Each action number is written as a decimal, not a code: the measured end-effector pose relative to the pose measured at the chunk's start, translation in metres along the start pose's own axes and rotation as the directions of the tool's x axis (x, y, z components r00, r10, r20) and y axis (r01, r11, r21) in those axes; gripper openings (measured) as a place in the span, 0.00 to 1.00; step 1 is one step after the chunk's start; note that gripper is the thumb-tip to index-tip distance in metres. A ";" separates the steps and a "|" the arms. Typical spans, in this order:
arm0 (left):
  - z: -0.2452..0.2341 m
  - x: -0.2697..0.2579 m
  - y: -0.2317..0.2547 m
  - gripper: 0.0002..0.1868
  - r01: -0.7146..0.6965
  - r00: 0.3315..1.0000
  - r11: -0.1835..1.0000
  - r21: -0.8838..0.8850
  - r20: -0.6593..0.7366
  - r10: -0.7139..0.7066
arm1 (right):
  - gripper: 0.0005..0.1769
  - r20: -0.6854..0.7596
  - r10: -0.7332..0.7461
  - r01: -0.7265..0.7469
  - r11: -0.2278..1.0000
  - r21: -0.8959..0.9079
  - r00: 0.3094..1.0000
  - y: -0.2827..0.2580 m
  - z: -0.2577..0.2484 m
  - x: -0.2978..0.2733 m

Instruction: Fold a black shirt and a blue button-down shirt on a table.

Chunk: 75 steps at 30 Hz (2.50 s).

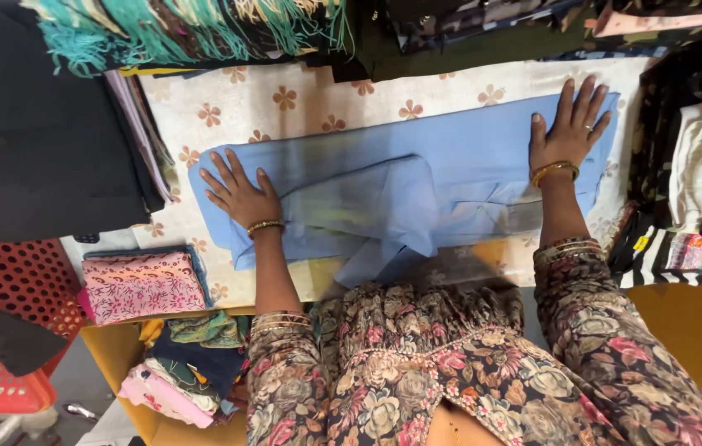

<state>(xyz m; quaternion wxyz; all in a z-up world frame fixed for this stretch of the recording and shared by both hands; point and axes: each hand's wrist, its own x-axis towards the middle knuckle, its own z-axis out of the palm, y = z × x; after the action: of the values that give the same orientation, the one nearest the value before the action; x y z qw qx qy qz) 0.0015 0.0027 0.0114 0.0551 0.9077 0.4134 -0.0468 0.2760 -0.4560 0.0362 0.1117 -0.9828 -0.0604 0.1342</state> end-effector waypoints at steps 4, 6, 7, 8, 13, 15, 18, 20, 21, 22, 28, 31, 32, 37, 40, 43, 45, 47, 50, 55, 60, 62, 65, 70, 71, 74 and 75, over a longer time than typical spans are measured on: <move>0.004 0.000 0.000 0.37 0.001 1.000 1.000 0.011 0.010 -0.001 | 0.44 -0.020 -0.004 0.003 0.999 -0.037 1.000 0.002 0.003 0.000; 0.002 0.000 0.001 0.37 0.000 1.000 1.000 0.006 0.018 0.000 | 0.44 -0.016 0.000 -0.001 0.999 -0.051 1.000 0.002 0.003 0.000; -0.001 0.000 0.002 0.37 0.002 1.000 1.000 0.004 0.013 -0.002 | 0.44 -0.018 -0.003 0.002 0.999 -0.054 1.000 0.001 0.002 0.001; -0.001 0.000 0.003 0.37 -0.001 1.000 1.000 0.001 0.016 0.001 | 0.44 -0.019 0.001 -0.002 0.998 -0.058 1.000 0.000 0.000 0.000; 0.000 0.002 -0.002 0.39 0.019 0.998 1.000 0.005 0.054 -0.019 | 0.44 -0.004 0.003 -0.003 0.998 -0.057 1.000 0.005 0.001 -0.004; 0.002 0.002 -0.012 0.39 -0.032 0.999 0.999 -0.021 0.005 0.032 | 0.44 0.018 0.000 0.000 1.000 -0.017 1.000 0.015 0.003 0.000; -0.020 0.000 -0.015 0.37 -0.054 0.996 0.995 -0.085 0.072 0.060 | 0.48 0.008 -0.019 0.018 0.998 0.057 1.000 0.015 0.002 -0.010; -0.030 -0.011 -0.021 0.36 -0.026 0.982 0.993 -0.113 0.183 0.047 | 0.52 -0.022 -0.029 0.031 0.994 0.101 0.999 0.008 0.010 -0.046; -0.028 -0.018 -0.024 0.33 -0.050 0.991 0.989 -0.139 0.118 0.067 | 0.45 -0.057 -0.161 0.171 0.940 0.295 0.985 0.003 0.017 -0.073; -0.026 -0.024 -0.026 0.32 -0.076 0.995 0.984 -0.164 0.052 0.085 | 0.38 -0.117 -0.283 0.304 0.829 0.469 0.952 -0.001 0.025 -0.100; -0.012 -0.095 -0.004 0.51 -0.409 0.904 0.873 -0.266 0.009 0.427 | 0.54 0.063 -0.322 0.250 0.830 0.499 0.944 -0.076 0.023 -0.231; 0.016 -0.098 -0.017 0.51 -0.365 0.929 0.901 -0.236 -0.026 0.369 | 0.35 0.129 -0.258 0.164 0.856 0.490 0.958 -0.052 0.086 -0.234; 0.014 -0.095 -0.018 0.51 -0.372 0.926 0.898 -0.233 -0.032 0.376 | 0.35 0.121 -0.255 0.165 0.854 0.493 0.959 -0.048 0.084 -0.231; 0.014 -0.077 -0.028 0.38 -0.377 0.926 0.896 -0.236 -0.119 0.359 | 0.11 -0.193 -0.293 0.344 0.663 0.665 0.936 -0.032 0.032 -0.214; 0.011 -0.058 -0.029 0.29 -0.428 0.902 0.856 -0.290 -0.194 0.385 | 0.06 -0.157 -0.210 0.246 0.518 0.819 0.965 -0.017 -0.007 -0.194; 0.004 -0.046 -0.038 0.22 -0.404 0.914 0.823 -0.398 -0.159 0.372 | 0.06 -0.118 -0.272 0.275 0.666 0.693 0.955 -0.012 -0.046 -0.179; 0.006 -0.033 -0.052 0.21 -0.408 0.911 0.824 -0.393 -0.126 0.392 | 0.08 -0.063 -0.375 0.347 0.765 0.542 0.925 -0.009 -0.078 -0.175; 0.003 -0.014 -0.057 0.19 -0.422 0.903 0.820 -0.387 -0.100 0.417 | 0.10 0.004 -0.457 0.423 0.826 0.374 0.889 -0.013 -0.109 -0.163; -0.003 0.005 -0.052 0.12 -0.410 0.894 0.849 -0.333 0.038 0.447 | 0.15 0.251 -0.443 0.423 0.897 0.129 0.861 -0.013 -0.123 -0.130; 0.005 0.032 -0.038 0.09 -0.226 0.934 0.955 -0.192 0.235 0.269 | 0.31 0.111 -0.329 0.345 0.919 -0.189 0.938 0.038 -0.043 -0.029; 0.014 0.036 -0.035 0.09 -0.157 0.951 0.978 -0.138 0.246 0.187 | 0.30 0.150 -0.183 0.212 0.956 -0.204 0.971 0.094 -0.007 -0.013; 0.019 0.038 -0.037 0.09 -0.140 0.955 0.980 -0.141 0.243 0.171 | 0.27 0.179 -0.119 0.159 0.960 -0.231 0.977 0.115 0.001 -0.008; 0.020 0.040 -0.033 0.09 -0.135 0.969 0.978 -0.161 0.186 0.164 | 0.17 -0.057 -0.191 0.171 0.953 -0.252 0.980 0.114 -0.007 -0.010; 0.007 0.037 -0.017 0.10 -0.179 0.980 0.952 -0.248 0.041 0.194 | 0.14 -0.382 -0.524 0.576 0.817 0.026 0.761 0.026 0.017 -0.049; 0.012 0.037 -0.020 0.10 -0.174 0.981 0.953 -0.247 0.043 0.190 | 0.14 -0.379 -0.527 0.578 0.816 0.027 0.761 -0.004 0.038 -0.073; 0.025 0.040 -0.033 0.10 -0.181 0.978 0.945 -0.272 0.050 0.202 | 0.04 -0.085 -0.731 0.730 0.682 -0.040 0.677 -0.094 0.071 -0.146; 0.030 0.043 -0.038 0.10 -0.176 0.977 0.941 -0.288 0.065 0.203 | 0.08 -0.146 -0.750 0.764 0.633 0.123 0.645 -0.123 0.059 -0.166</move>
<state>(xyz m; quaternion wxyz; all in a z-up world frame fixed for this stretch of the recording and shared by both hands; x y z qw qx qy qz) 0.0000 0.0558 -0.0261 0.2069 0.9230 0.3236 -0.0247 0.0903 -0.3496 0.0514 0.2450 -0.8576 -0.4505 0.0401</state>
